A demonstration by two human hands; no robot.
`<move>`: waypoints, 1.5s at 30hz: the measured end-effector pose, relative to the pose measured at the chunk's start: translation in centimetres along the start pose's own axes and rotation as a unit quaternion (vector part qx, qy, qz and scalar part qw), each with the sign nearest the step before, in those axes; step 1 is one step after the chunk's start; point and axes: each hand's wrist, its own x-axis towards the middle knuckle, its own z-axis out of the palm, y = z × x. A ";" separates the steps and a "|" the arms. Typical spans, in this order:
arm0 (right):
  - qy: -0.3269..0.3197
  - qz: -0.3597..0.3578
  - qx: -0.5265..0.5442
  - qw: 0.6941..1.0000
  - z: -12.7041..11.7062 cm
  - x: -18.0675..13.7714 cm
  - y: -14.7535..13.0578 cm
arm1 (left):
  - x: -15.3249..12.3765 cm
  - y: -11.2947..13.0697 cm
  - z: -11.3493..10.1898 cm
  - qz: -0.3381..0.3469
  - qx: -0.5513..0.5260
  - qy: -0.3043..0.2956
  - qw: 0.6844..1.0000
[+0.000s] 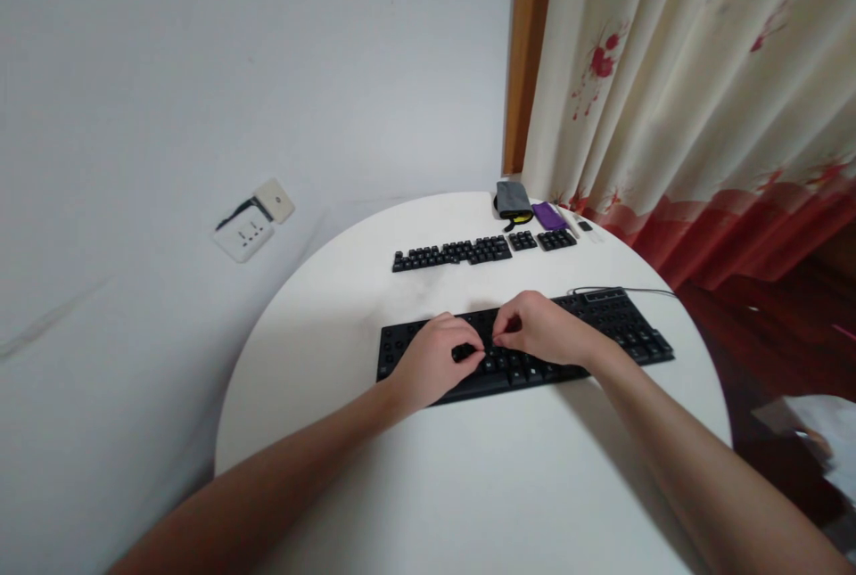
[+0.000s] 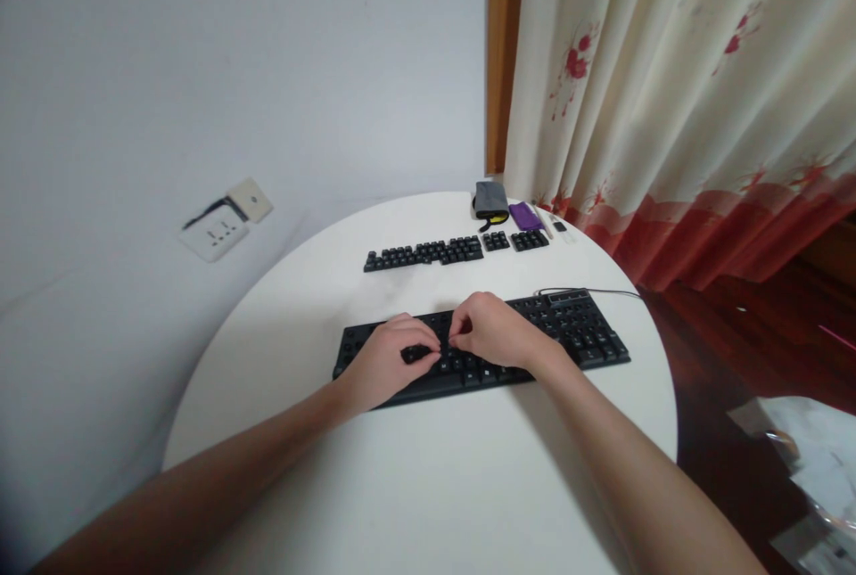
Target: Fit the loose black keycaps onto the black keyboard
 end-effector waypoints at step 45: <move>-0.045 -0.023 -0.255 0.966 0.6 -1.5 -2.7 | -0.8 0.9 -1.8 0.038 0.143 -0.125 0.981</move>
